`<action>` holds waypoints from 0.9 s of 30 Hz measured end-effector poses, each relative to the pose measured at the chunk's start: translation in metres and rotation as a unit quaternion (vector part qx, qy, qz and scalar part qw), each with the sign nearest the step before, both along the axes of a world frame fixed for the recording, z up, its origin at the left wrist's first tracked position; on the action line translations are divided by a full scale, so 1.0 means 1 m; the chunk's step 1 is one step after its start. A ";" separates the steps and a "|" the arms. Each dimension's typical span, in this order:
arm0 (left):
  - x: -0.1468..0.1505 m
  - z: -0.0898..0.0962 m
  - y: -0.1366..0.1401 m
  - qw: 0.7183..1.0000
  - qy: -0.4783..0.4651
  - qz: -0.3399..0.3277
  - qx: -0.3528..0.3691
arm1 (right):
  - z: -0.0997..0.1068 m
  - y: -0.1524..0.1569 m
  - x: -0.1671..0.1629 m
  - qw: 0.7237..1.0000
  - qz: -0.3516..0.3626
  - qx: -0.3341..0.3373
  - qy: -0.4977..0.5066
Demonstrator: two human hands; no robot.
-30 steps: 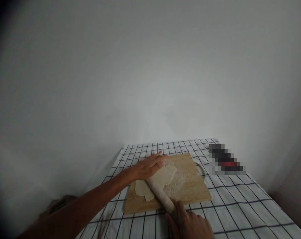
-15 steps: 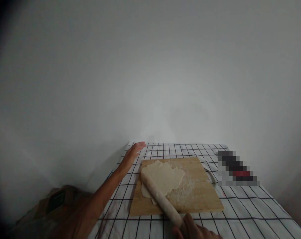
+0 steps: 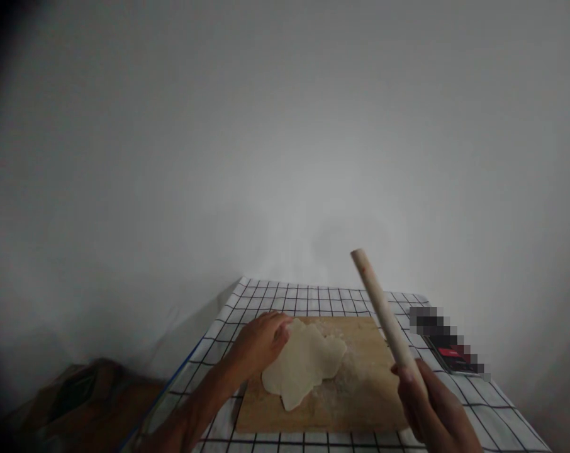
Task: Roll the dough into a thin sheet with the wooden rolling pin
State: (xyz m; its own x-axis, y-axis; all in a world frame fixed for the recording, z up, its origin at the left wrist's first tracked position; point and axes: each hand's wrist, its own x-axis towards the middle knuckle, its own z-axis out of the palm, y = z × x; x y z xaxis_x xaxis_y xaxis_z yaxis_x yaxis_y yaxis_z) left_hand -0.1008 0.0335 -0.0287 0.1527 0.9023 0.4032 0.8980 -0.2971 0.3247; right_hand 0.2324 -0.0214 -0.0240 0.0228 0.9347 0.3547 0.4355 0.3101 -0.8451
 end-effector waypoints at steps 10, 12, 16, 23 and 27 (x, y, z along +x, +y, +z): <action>0.025 -0.055 -0.017 0.996 0.090 0.014 -0.003 | -0.003 0.124 -0.030 0.982 0.103 0.004 0.156; 0.022 -0.058 -0.015 0.994 0.105 -0.015 -0.019 | -0.012 0.133 -0.030 0.984 0.093 0.022 0.153; 0.016 -0.055 -0.008 0.991 0.114 -0.054 -0.045 | -0.023 0.133 -0.021 0.979 0.091 0.039 0.177; 0.028 -0.040 -0.009 0.987 0.127 -0.062 -0.071 | -0.022 0.128 -0.014 0.985 0.083 0.030 0.146; 0.053 -0.022 -0.017 0.980 0.146 -0.119 -0.069 | -0.025 0.130 -0.013 0.991 0.072 0.038 0.107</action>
